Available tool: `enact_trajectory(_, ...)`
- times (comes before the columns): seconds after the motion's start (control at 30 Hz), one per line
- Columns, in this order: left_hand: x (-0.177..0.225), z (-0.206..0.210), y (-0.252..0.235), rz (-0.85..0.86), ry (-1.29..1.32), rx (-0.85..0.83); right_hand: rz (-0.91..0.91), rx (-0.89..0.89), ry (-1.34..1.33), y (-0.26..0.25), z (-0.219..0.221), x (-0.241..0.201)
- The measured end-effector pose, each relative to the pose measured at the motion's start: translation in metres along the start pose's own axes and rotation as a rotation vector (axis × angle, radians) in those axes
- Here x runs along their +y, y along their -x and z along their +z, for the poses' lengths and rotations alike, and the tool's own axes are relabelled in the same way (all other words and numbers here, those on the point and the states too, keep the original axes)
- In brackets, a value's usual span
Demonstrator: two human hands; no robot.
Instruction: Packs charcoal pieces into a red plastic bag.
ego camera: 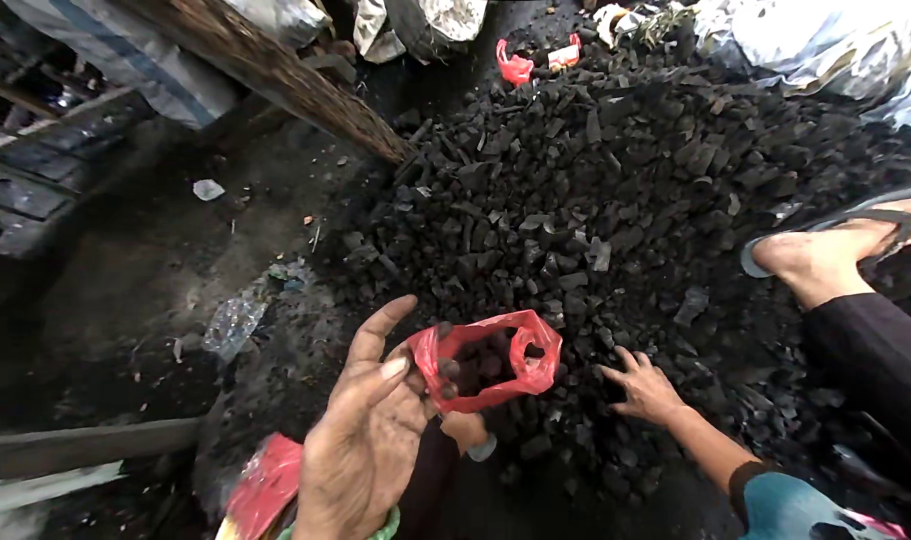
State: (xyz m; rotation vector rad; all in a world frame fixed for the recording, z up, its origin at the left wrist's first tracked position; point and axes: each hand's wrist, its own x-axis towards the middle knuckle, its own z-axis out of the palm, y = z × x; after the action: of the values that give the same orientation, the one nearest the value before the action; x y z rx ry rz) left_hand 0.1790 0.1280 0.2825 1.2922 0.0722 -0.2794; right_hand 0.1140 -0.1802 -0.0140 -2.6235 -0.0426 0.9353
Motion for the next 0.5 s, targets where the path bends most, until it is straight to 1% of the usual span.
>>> enact_trajectory(0.07, -0.002, -0.001, -0.002, -0.005, -0.01, 0.007, 0.046, -0.017, 0.004, 0.001, 0.007, -0.009)
enact_trajectory(0.17, -0.003, 0.001, -0.004, -0.009, -0.039, 0.015, -0.012, -0.011, -0.01, 0.003, 0.006, -0.001)
enact_trajectory(0.23, -0.002, 0.004, -0.005, -0.012, -0.04, 0.013, -0.038, 0.029, -0.066, -0.004, 0.001, 0.01)
enact_trajectory(0.33, -0.002, 0.009, -0.004, -0.017, -0.04, 0.001, -0.003, 0.034, -0.194, -0.01, -0.011, 0.014)
enact_trajectory(0.4, -0.004, 0.012, -0.004, -0.02, -0.043, -0.02, 0.021, 0.044, -0.379, -0.007, -0.026, 0.014)
enact_trajectory(0.5, -0.008, 0.016, -0.005, -0.025, -0.041, -0.083, -0.002, 0.114, -0.858, 0.014, -0.059, 0.006)
